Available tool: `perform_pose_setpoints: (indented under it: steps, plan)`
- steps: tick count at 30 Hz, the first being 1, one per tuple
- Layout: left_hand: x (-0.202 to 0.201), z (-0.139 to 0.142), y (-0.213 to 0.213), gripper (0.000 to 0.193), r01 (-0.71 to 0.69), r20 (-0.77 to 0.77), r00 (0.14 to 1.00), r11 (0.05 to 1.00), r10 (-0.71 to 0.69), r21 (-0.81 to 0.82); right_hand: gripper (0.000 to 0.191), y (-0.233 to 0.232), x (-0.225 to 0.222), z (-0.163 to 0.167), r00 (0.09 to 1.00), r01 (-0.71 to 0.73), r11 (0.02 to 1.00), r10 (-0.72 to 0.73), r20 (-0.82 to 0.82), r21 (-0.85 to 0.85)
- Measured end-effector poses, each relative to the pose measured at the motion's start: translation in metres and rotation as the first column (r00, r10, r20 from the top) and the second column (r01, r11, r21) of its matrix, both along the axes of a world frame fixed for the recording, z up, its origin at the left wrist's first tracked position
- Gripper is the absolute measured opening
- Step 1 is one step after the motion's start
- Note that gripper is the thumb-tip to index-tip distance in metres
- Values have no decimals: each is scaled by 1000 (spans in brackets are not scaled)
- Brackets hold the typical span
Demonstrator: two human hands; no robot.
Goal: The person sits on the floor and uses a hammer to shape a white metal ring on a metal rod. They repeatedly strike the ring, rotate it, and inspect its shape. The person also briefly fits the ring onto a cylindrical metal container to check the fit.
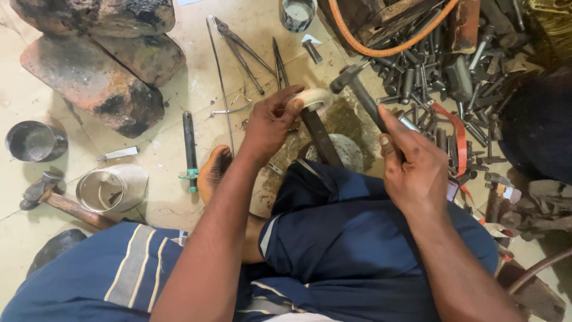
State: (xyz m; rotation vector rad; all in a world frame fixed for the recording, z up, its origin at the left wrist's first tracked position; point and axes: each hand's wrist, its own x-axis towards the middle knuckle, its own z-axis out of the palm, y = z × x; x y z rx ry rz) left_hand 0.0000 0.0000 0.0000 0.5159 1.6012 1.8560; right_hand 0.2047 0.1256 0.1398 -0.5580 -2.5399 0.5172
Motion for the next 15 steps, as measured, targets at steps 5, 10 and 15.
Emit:
perform_pose_setpoints:
  steps: [5, 10, 15]
  plan:
    - [16, 18, 2, 41, -222, -331, 927, 968, 174, -114, 41, 3, 3, -2, 1000, 6, 1000, -7, 18, 13]
    - [26, 19, 12, 43, -230, -412, 899, 961, 149, -154, 43, 9, 12, -10, 992, 38, 999, -34, 121, -32]
    - [22, 6, 8, 51, -133, -562, 827, 975, 10, -177, 52, 12, 13, -14, 987, -36, 994, 19, 159, 107]
